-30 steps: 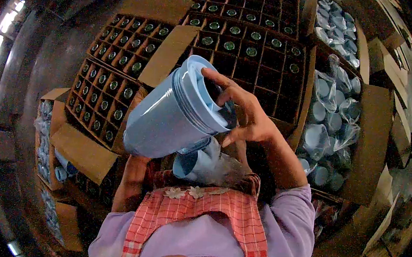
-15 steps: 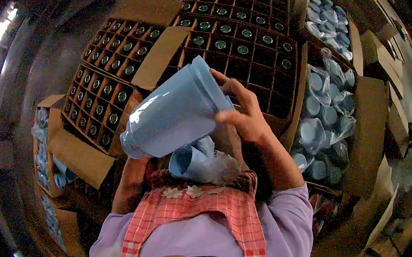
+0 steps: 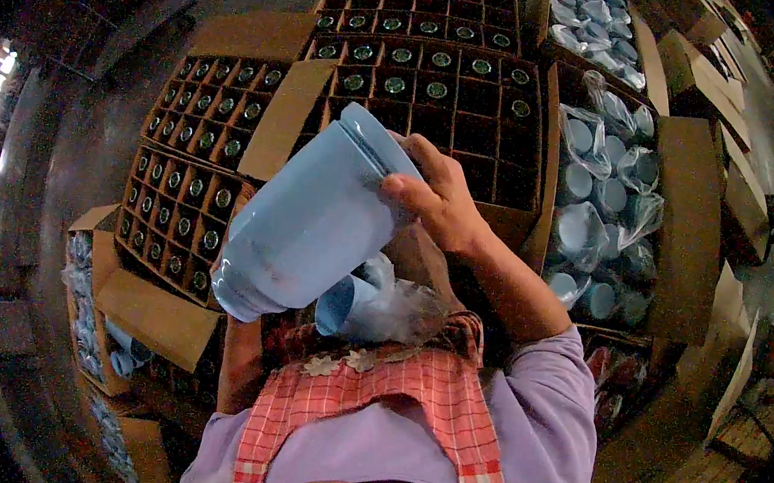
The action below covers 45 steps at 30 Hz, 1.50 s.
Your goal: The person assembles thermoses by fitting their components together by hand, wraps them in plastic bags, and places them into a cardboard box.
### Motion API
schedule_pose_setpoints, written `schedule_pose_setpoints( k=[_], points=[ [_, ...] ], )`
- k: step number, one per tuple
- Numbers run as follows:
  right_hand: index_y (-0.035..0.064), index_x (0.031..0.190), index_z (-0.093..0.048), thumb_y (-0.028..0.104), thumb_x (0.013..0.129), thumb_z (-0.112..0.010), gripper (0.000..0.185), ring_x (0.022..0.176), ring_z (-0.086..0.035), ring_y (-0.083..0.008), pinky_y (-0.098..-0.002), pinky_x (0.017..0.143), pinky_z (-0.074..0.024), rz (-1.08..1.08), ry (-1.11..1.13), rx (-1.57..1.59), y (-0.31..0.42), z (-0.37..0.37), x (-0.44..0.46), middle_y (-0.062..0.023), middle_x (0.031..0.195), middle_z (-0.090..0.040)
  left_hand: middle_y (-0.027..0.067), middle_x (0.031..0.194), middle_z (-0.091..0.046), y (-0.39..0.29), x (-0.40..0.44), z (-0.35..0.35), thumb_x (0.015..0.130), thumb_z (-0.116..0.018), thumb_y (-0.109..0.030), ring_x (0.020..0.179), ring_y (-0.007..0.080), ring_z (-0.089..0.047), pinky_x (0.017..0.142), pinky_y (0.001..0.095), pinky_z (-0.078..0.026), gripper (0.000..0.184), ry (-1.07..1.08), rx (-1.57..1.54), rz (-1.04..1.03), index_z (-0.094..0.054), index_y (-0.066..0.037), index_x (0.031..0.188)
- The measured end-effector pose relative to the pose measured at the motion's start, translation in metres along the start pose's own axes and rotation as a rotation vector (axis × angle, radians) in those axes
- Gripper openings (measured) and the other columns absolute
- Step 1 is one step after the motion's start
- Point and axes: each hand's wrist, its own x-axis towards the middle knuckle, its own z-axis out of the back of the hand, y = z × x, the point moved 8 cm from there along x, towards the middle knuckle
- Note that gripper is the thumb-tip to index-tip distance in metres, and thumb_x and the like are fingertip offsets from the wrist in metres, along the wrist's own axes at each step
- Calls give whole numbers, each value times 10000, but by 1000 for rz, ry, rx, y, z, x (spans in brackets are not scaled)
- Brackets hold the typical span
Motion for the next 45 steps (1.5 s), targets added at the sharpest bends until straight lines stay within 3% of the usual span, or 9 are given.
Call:
schedule_pose_setpoints(
  k=[8, 13, 18, 21, 24, 32, 36, 42, 45],
  points=[
    [-10, 928, -471, 585, 802, -575, 617, 1219, -453, -424, -428, 979, -371, 915, 160, -445, 57, -15, -22, -324, 1340, -398, 136, 946, -669, 26, 1, -9, 846, -575, -120, 779, 229, -652, 709, 335, -542, 267, 87, -343, 197, -616, 40, 1056],
    [-44, 1005, -510, 525, 856, -530, 588, 1111, -526, -278, -379, 926, -413, 172, 17, -121, 19, 1, -2, -232, 1228, -522, 150, 947, -670, 23, 2, -2, 843, -585, -135, 767, 242, -656, 697, 336, -548, 286, 10, -264, 87, -613, 52, 1058],
    [-46, 1104, -561, 519, 903, -461, 607, 954, -555, -188, -332, 852, -440, -405, 35, 19, -31, 12, 7, -107, 1026, -609, 183, 984, -661, -127, -21, -44, 864, -551, -134, 796, 266, -658, 741, 355, -548, 273, 29, 596, -799, -617, 61, 1043],
    [-18, 1144, -579, 496, 917, -442, 579, 1101, -528, -225, -360, 964, -379, -135, 4, -25, -29, 29, 9, -162, 1185, -567, 109, 1004, -674, -43, 4, 3, 844, -568, -140, 871, 201, -651, 764, 324, -527, 266, -50, -305, -54, -630, -26, 1076],
    [3, 1194, -570, 416, 928, -477, 500, 1274, -420, -268, -396, 1030, -332, 411, 27, -97, 0, 24, -13, -229, 1383, -413, 97, 1142, -602, 2, 8, 13, 882, -561, -232, 1022, 188, -576, 879, 341, -472, 362, 27, -71, 15, -554, -17, 1175],
    [-78, 1109, -585, 237, 901, -593, 378, 800, -592, -134, -278, 735, -495, -18, -292, 350, -31, 12, -14, -76, 884, -632, 142, 1000, -652, -15, 7, 3, 878, -526, -97, 873, 215, -633, 779, 367, -523, 238, -104, -140, -5, -620, 37, 1050],
    [-78, 1009, -634, 267, 914, -537, 371, 784, -597, -160, -285, 715, -487, -175, -298, 83, -28, 21, -6, -89, 931, -636, 152, 981, -659, -23, 12, 0, 878, -519, -84, 858, 213, -637, 774, 366, -526, 224, -100, -159, -55, -632, 37, 1029],
    [-4, 1032, -655, 135, 871, -560, 234, 926, -602, -199, -313, 784, -491, 90, -76, 461, -26, 17, -3, -123, 1035, -653, 119, 1173, -595, -6, 9, -17, 922, -506, -205, 1023, 205, -589, 885, 378, -487, 360, 131, 11, -55, -522, -1, 1218],
    [56, 1013, -672, 3, 759, -629, 262, 948, -614, -235, -330, 813, -497, 377, -60, -88, -10, 18, -4, -124, 1086, -652, 92, 1294, -511, 54, 10, -8, 927, -507, -281, 1131, 210, -527, 941, 398, -457, 466, 111, -550, 318, -413, -49, 1321]
  ],
)
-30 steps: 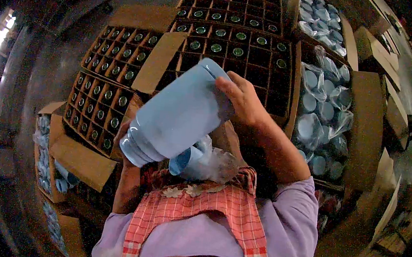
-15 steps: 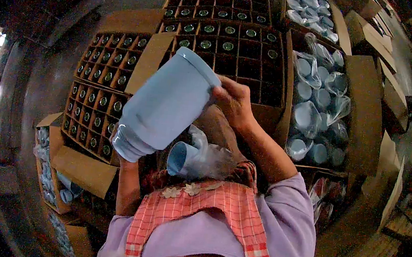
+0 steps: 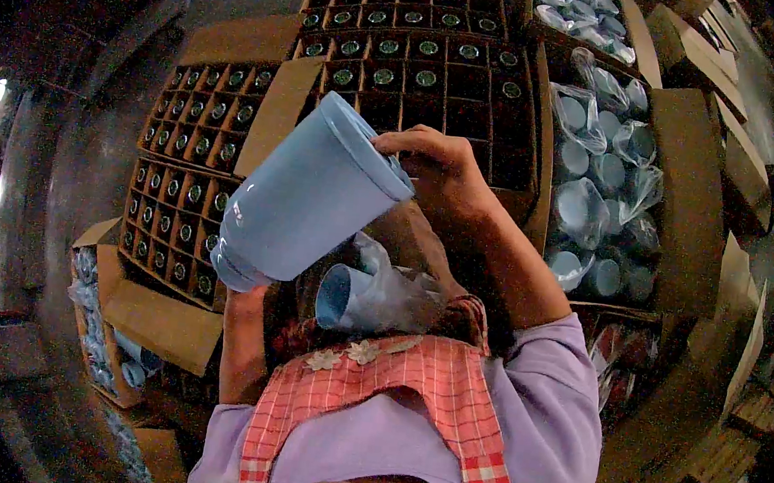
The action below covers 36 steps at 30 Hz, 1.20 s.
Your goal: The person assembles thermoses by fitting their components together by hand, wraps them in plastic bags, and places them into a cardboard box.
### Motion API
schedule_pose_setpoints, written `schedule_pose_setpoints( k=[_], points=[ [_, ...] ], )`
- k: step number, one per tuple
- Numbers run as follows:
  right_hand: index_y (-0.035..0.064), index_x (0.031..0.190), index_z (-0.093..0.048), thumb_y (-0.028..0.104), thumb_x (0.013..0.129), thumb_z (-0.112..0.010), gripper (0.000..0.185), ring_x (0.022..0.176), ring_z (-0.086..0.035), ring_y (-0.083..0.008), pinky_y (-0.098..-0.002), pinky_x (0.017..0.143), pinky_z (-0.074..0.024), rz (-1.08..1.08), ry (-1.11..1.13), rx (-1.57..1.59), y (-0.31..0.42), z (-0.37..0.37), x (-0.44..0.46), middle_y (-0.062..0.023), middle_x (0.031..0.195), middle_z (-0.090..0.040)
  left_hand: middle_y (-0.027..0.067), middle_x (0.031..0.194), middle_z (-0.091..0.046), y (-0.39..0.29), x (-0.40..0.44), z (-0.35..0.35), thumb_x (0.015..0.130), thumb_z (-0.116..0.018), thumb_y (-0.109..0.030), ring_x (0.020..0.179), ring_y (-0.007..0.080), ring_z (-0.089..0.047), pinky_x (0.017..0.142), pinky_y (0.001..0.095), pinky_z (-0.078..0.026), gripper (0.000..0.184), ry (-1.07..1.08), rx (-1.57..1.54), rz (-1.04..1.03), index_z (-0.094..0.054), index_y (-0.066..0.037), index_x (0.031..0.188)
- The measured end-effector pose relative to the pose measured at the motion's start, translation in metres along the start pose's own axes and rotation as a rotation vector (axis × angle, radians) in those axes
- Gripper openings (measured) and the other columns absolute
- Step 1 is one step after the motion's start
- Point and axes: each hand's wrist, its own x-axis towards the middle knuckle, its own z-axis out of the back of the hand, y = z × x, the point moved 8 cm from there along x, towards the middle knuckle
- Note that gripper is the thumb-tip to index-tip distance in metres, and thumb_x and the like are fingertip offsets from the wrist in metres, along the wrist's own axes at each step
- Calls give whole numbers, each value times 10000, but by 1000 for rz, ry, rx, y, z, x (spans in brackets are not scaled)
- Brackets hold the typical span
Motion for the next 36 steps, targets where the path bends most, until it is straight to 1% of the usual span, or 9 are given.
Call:
schedule_pose_setpoints(
  k=[3, 6, 18, 21, 24, 30, 31, 34, 36],
  points=[
    [80, 984, -677, -48, 651, -674, 357, 903, -627, -265, -338, 795, -516, 236, 125, -304, 28, -5, 8, -109, 1114, -649, 96, 1342, -460, 20, -3, -4, 927, -504, -288, 1170, 227, -495, 934, 418, -467, 498, -120, -332, 365, -359, -79, 1355],
    [88, 973, -677, 20, 625, -702, 356, 870, -628, -287, -349, 754, -534, 453, 184, -481, 45, -8, 10, -95, 1105, -653, 97, 1268, -531, 27, 2, -6, 887, -575, -265, 1130, 267, -529, 926, 399, -476, 458, 12, -336, 386, -471, -76, 1291],
    [79, 924, -625, 126, 646, -650, 283, 800, -616, -311, -389, 589, -476, 782, 399, -826, 78, -18, -15, -100, 942, -636, 93, 1219, -564, -2, -18, -46, 888, -574, -234, 1095, 251, -553, 907, 378, -483, 403, 227, -59, 92, -511, -58, 1245],
    [37, 954, -595, 124, 669, -637, 301, 730, -594, -327, -400, 597, -471, 668, 423, -773, 85, -19, -7, -157, 944, -612, 92, 1207, -573, -9, -26, -52, 888, -574, -227, 1086, 247, -559, 902, 373, -485, 390, 235, -35, 63, -521, -54, 1233],
    [8, 905, -577, 123, 671, -637, 268, 684, -580, -308, -394, 574, -460, 883, 399, -844, 114, -37, -16, -149, 877, -598, 91, 1194, -581, -10, -30, -53, 888, -573, -219, 1078, 243, -565, 897, 368, -487, 377, 245, 1, 53, -531, -49, 1222],
    [8, 833, -572, 199, 699, -635, 241, 604, -530, -278, -373, 524, -424, 573, 313, -769, 92, -26, -2, -129, 743, -546, 88, 1170, -597, -15, -17, -49, 889, -573, -203, 1060, 235, -577, 887, 358, -491, 351, 270, 220, -26, -551, -41, 1199],
    [12, 833, -593, 325, 799, -591, 315, 630, -547, -262, -354, 547, -429, 545, 135, -830, 75, -14, -7, -103, 750, -567, 88, 1166, -600, -17, -14, -48, 889, -573, -201, 1057, 234, -579, 885, 356, -492, 347, 279, 299, -60, -554, -39, 1195],
    [2, 1012, -573, 457, 886, -493, 479, 760, -577, -235, -348, 638, -465, -506, 4, 215, -40, 29, -35, -78, 889, -593, 86, 1092, -629, -38, -15, -51, 860, -603, -149, 988, 202, -601, 847, 324, -496, 296, 250, 397, -172, -589, -29, 1130],
    [20, 1247, -418, 545, 899, -441, 631, 936, -555, -201, -347, 763, -476, -635, -132, 218, -96, 53, -67, -78, 1123, -542, 83, 960, -675, -74, -28, -69, 801, -663, -56, 861, 143, -638, 776, 265, -501, 219, 174, 248, -222, -645, -15, 1016]
  ],
)
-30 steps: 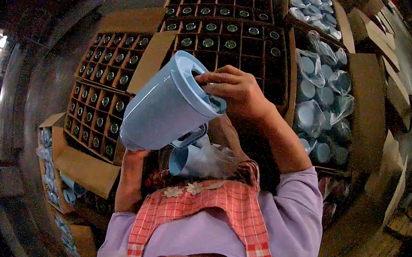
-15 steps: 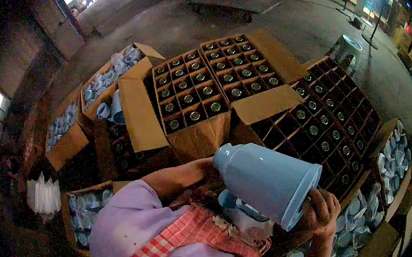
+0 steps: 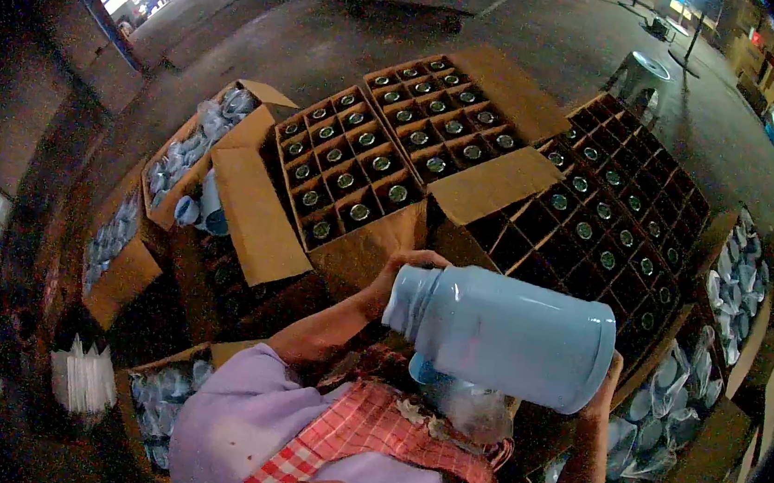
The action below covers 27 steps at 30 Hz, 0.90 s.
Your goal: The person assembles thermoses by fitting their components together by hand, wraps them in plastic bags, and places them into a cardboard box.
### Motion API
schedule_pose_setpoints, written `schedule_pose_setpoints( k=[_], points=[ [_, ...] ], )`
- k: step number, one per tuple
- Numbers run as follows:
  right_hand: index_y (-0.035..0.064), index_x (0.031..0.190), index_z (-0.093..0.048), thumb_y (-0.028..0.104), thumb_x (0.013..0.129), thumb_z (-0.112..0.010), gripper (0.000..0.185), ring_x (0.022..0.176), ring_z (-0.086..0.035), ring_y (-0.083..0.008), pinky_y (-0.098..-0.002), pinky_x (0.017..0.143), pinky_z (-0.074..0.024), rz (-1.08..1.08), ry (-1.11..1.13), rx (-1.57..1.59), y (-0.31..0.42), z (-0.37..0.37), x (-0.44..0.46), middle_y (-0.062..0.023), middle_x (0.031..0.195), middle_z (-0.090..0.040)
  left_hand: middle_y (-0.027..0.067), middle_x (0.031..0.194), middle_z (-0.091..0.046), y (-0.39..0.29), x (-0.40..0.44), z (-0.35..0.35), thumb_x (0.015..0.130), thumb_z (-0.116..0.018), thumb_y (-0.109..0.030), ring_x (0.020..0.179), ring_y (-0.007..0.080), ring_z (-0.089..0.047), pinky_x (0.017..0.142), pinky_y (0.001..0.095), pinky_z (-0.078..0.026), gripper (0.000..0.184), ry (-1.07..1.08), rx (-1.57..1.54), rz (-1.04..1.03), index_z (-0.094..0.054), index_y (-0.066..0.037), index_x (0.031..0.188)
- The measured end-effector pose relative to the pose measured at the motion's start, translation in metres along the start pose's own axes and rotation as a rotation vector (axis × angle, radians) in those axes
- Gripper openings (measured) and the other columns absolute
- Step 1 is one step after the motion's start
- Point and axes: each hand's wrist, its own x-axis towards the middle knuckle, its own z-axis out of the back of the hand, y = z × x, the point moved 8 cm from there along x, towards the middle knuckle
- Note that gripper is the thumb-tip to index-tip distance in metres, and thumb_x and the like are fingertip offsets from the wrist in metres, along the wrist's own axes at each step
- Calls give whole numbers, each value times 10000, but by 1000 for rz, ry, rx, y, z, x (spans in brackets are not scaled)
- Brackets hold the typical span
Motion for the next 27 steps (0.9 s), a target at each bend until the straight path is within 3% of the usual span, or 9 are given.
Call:
schedule_pose_setpoints(
  k=[1, 4, 7, 10, 11, 15, 18, 21, 27],
  points=[
    [24, 1281, -373, 542, 899, -439, 648, 963, -547, -200, -353, 782, -476, -58, 84, -64, -4, 1, 6, -93, 1169, -520, 94, 949, -675, -50, -5, -19, 801, -650, -64, 851, 135, -642, 746, 263, -508, 236, 36, 545, -416, -629, 1, 1027],
    [-18, 1111, -504, 429, 902, -490, 494, 869, -561, -151, -303, 727, -475, 41, 252, -201, 14, -9, 3, -89, 1039, -568, 124, 1057, -647, -53, -11, -26, 847, -577, -146, 954, 190, -628, 822, 310, -505, 283, 187, 736, -605, -620, 3, 1084],
    [-36, 810, -586, 198, 854, -564, 240, 695, -543, -88, -224, 613, -441, 98, 152, -259, 52, -30, 1, -21, 797, -590, 66, 959, -659, -5, 5, -3, 832, -636, -118, 856, 130, -624, 751, 266, -509, 235, 29, 221, -174, -630, 4, 1033],
    [-27, 839, -587, 135, 823, -569, 164, 653, -539, -94, -252, 557, -445, 464, 18, -308, 106, -53, -19, -16, 810, -604, 25, 911, -653, 19, 7, -2, 843, -642, -121, 811, 85, -599, 712, 242, -504, 182, 31, -181, 106, -647, -8, 986],
    [-20, 851, -584, 85, 775, -584, 129, 611, -539, -128, -265, 541, -438, 65, -85, 96, 73, -41, -16, -35, 794, -609, 25, 910, -653, 24, 7, -5, 841, -644, -119, 811, 84, -598, 712, 242, -504, 182, 52, -233, 142, -647, -7, 985],
    [2, 873, -590, 69, 733, -609, 156, 612, -568, -208, -292, 537, -445, 987, 121, -802, 133, -75, -56, -101, 811, -622, 27, 908, -653, 29, 1, -11, 835, -651, -110, 811, 80, -595, 712, 241, -502, 182, 75, -264, 189, -646, -3, 982],
    [14, 858, -596, 100, 742, -632, 149, 624, -600, -250, -316, 506, -454, 1294, -38, -983, 141, -81, -71, -135, 827, -630, 28, 906, -653, 33, 4, -12, 830, -656, -103, 811, 77, -593, 712, 239, -501, 183, 56, -195, 176, -646, 0, 980],
    [3, 926, -621, 99, 782, -607, 174, 648, -622, -257, -295, 540, -478, 904, -17, -782, 100, -34, -41, -136, 834, -639, 30, 904, -653, 34, 6, -9, 825, -661, -97, 810, 74, -591, 713, 238, -500, 184, 40, -116, 134, -646, 4, 977],
    [1, 950, -617, 176, 869, -533, 210, 690, -595, -202, -280, 588, -468, 499, -50, -384, 13, 62, -11, -89, 868, -626, 35, 936, -656, -4, 5, -18, 818, -677, -116, 826, 93, -600, 734, 245, -497, 238, 71, -45, -58, -638, 12, 1015]
  ],
)
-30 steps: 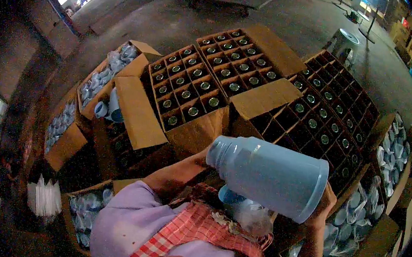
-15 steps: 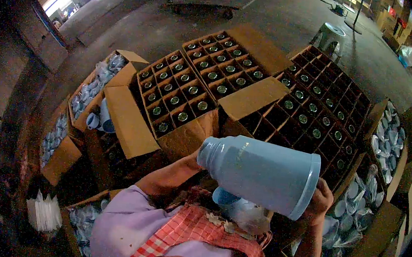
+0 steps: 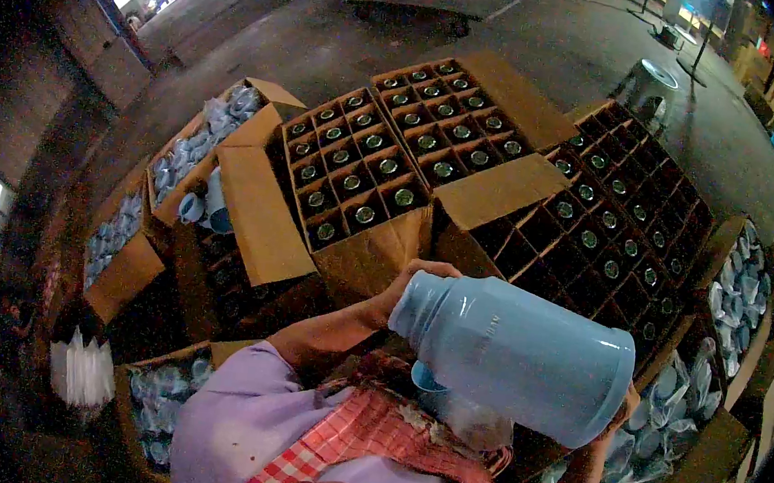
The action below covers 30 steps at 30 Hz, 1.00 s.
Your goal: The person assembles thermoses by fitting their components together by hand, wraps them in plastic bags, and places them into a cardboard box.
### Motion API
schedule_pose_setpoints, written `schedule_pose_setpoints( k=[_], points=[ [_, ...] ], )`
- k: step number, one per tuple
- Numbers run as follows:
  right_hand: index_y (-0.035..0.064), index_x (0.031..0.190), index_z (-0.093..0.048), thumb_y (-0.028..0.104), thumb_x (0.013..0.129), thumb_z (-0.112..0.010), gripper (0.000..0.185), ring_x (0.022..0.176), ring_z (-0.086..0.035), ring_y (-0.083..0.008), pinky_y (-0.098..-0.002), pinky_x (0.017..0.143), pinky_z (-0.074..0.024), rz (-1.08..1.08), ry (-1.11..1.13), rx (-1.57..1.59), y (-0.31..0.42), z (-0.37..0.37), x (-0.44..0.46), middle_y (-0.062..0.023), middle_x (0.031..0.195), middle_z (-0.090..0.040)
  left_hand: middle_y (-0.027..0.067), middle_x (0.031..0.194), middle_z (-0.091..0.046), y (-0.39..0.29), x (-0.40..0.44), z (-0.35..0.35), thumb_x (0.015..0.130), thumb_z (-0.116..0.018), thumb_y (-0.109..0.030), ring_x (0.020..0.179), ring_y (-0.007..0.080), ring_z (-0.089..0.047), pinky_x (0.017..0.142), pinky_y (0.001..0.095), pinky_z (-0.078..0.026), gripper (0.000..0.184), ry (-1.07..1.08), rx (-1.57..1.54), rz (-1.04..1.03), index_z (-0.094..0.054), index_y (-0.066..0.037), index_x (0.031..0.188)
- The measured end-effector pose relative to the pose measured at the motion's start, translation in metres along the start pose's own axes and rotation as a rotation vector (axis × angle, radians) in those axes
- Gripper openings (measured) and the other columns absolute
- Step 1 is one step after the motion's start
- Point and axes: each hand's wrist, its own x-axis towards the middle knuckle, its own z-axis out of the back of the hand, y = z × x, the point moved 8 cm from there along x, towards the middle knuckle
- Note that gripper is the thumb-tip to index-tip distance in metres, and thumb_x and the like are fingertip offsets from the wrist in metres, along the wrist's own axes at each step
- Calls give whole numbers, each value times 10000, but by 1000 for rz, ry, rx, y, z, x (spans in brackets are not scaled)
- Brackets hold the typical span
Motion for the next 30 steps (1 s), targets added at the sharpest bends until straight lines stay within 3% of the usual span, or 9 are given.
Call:
schedule_pose_setpoints(
  k=[8, 12, 15, 18, 20, 21, 23, 27, 30],
  points=[
    [-5, 985, -618, 139, 848, -552, 209, 772, -597, -202, -283, 658, -468, -273, 44, 146, -21, -13, -7, -96, 933, -623, 97, 1060, -655, -51, -6, -21, 811, -650, -109, 923, 166, -643, 806, 292, -501, 295, 100, 511, -272, -619, 3, 1082],
    [-7, 1002, -618, 121, 837, -561, 217, 813, -597, -202, -285, 693, -467, -348, 84, 152, -22, -23, -4, -99, 966, -622, 163, 957, -646, -53, -16, -32, 759, -648, -38, 837, 301, -660, 707, 323, -537, 319, 216, 744, -659, -593, 22, 1068],
    [-10, 1015, -618, 107, 829, -568, 226, 844, -598, -203, -286, 720, -467, -405, 110, 123, -17, -26, -3, -102, 990, -621, 200, 1126, -607, -57, -27, -50, 806, -603, 9, 910, 308, -659, 724, 344, -560, 391, 292, 960, -792, -528, -20, 1189],
    [-12, 1028, -619, 94, 821, -575, 237, 875, -599, -203, -288, 746, -467, -449, 148, 90, -7, -33, 4, -104, 1014, -620, 252, 1078, -599, -67, -30, -63, 785, -638, -7, 884, 348, -659, 709, 378, -578, 324, 371, 954, -752, -552, -11, 1097],
    [-13, 1037, -619, 85, 815, -580, 245, 896, -599, -203, -289, 764, -467, -459, 141, 68, 1, -34, 3, -106, 1031, -619, 234, 1092, -599, -69, -36, -71, 801, -620, 2, 894, 323, -660, 718, 359, -577, 282, 354, 1094, -914, -576, -1, 1080],
    [-14, 1041, -619, 80, 813, -582, 250, 906, -599, -203, -289, 773, -467, -456, 143, 65, 5, -34, 6, -107, 1039, -619, 192, 1096, -608, -65, -27, -69, 810, -617, -6, 911, 295, -658, 723, 314, -571, 271, 439, 1006, -708, -598, 6, 1080],
    [-15, 1050, -619, 71, 807, -587, 260, 926, -599, -203, -290, 790, -467, -422, 128, 30, 16, -35, 7, -109, 1055, -618, 162, 1040, -643, -68, -17, -59, 797, -612, -58, 946, 291, -652, 751, 345, -564, 225, 336, 1000, -759, -623, 9, 1012],
    [-18, 1068, -620, 53, 796, -596, 281, 968, -600, -204, -292, 825, -467, -188, 71, -98, 66, -37, 22, -112, 1088, -617, 101, 1009, -657, -10, 21, 0, 874, -552, -124, 858, 187, -648, 769, 304, -527, 248, -61, 286, -173, -612, 46, 1044],
    [-24, 1052, -633, 24, 762, -617, 295, 990, -604, -205, -290, 843, -467, 115, 40, 7, 131, -45, 35, -118, 1088, -625, 95, 1007, -655, 40, 26, 17, 888, -545, -119, 857, 158, -638, 761, 306, -527, 265, -67, -37, 40, -602, 43, 1090]
  ],
)
